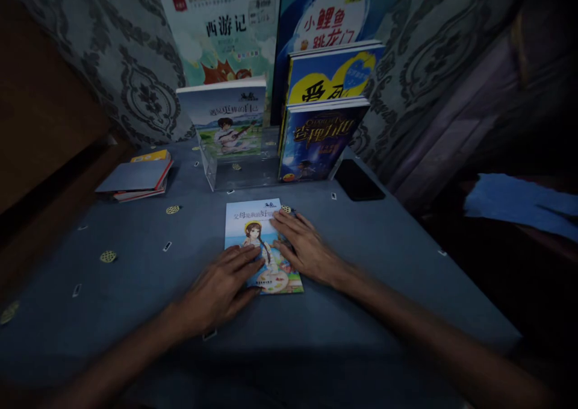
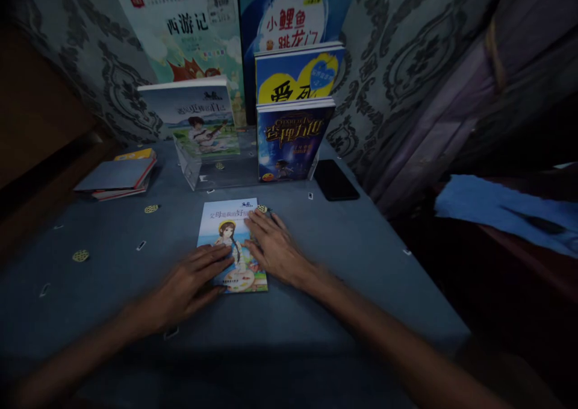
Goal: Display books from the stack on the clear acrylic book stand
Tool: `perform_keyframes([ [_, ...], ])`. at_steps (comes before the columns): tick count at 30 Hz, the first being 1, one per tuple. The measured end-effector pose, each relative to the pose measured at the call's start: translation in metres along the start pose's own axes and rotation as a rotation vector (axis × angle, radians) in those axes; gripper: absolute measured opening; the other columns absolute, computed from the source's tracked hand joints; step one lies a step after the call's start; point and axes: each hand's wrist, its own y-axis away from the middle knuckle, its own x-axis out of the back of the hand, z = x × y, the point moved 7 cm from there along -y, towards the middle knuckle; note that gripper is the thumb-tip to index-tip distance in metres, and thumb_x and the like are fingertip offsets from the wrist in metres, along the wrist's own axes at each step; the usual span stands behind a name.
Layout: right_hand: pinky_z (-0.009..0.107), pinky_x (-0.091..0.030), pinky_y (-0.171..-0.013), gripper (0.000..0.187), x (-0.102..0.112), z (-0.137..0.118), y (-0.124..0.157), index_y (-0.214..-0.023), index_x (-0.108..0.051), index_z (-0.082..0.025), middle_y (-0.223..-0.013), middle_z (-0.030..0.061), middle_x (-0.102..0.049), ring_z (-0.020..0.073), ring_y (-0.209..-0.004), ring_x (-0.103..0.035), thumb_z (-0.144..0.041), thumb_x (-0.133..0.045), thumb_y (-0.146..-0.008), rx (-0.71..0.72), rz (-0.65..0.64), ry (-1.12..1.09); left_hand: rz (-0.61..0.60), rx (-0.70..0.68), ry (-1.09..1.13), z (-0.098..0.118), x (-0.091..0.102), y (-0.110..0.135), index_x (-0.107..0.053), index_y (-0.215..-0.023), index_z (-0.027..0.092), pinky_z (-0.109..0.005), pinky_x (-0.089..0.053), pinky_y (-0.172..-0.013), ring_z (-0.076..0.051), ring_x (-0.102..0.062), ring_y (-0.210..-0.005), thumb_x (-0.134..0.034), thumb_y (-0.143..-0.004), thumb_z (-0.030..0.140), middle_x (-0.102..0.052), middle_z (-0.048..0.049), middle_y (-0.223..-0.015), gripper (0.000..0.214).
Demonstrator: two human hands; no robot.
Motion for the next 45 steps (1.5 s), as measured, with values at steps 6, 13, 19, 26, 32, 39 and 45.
perform_keyframes([
  [6,0.059,-0.033,-0.114,0.046,0.007,-0.032,0.044,-0.142,-0.050,-0.021,-0.146,0.0134,-0.051,0.0289,-0.138,-0.044,-0.027,-0.048,-0.096,0.055,0.028,-0.042,0.016,-0.033,-0.094,0.001,-0.008,0.003,-0.042,-0.143,0.018,-0.051,-0.041,-0.111,-0.028,-0.045,-0.138,-0.059,-0.092,0.041,-0.050,-0.0162,-0.146,0.059],
  [13,0.044,-0.054,-0.092,0.032,0.033,-0.043,0.071,-0.124,-0.065,-0.025,-0.108,0.0088,-0.074,0.0241,-0.102,-0.069,-0.030,-0.045,-0.099,-0.012,0.108,-0.433,0.070,-0.076,-0.279,0.014,-0.012,0.000,-0.053,-0.133,0.012,-0.048,-0.047,-0.105,-0.029,-0.054,-0.129,-0.046,-0.099,0.038,-0.061,-0.0182,-0.133,0.043],
  [19,0.040,-0.055,-0.088,0.034,0.034,-0.008,0.080,-0.118,-0.066,-0.022,-0.107,0.0078,-0.074,0.0244,-0.099,-0.069,-0.039,-0.047,-0.097,-0.378,0.196,-0.656,0.082,-0.131,-0.370,0.025,-0.014,0.000,-0.058,-0.127,0.007,-0.046,-0.051,-0.099,-0.032,-0.058,-0.123,-0.044,-0.100,0.028,-0.064,-0.0204,-0.127,0.037],
  [26,0.040,-0.057,-0.080,0.034,0.028,-0.028,0.063,-0.121,-0.064,-0.021,-0.107,0.0093,-0.073,0.0239,-0.092,-0.069,-0.035,-0.046,-0.096,-0.311,0.069,-0.632,0.054,-0.157,-0.402,0.013,-0.004,0.004,-0.060,-0.125,0.010,-0.045,-0.052,-0.099,-0.030,-0.057,-0.125,-0.043,-0.100,0.026,-0.065,-0.0182,-0.128,0.034],
  [32,0.036,-0.059,-0.083,0.032,0.013,-0.024,0.056,-0.119,-0.064,-0.020,-0.110,0.0101,-0.071,0.0214,-0.102,-0.067,-0.036,-0.049,-0.095,-0.334,0.117,-0.992,0.059,-0.170,-0.437,0.013,0.001,0.003,-0.063,-0.118,0.007,-0.044,-0.055,-0.093,-0.031,-0.062,-0.117,-0.043,-0.100,0.031,-0.068,-0.0193,-0.122,0.036],
  [39,0.035,-0.059,-0.078,0.026,0.015,-0.008,0.060,-0.112,-0.064,-0.019,-0.103,0.0084,-0.070,0.0186,-0.092,-0.068,-0.035,-0.052,-0.094,-0.386,0.248,-1.030,0.092,-0.249,-0.458,0.021,0.002,0.002,-0.061,-0.118,0.008,-0.038,-0.056,-0.087,-0.026,-0.067,-0.105,-0.046,-0.095,0.010,-0.071,-0.0165,-0.112,0.027],
  [45,0.034,-0.059,-0.077,0.023,0.016,-0.006,0.061,-0.110,-0.064,-0.020,-0.106,0.0094,-0.068,0.0182,-0.090,-0.067,-0.030,-0.051,-0.094,-0.394,0.257,-1.024,0.076,-0.201,-0.408,0.020,0.013,-0.003,-0.061,-0.114,0.010,-0.034,-0.058,-0.075,-0.023,-0.067,-0.094,-0.041,-0.097,0.011,-0.071,-0.0136,-0.107,0.027],
])
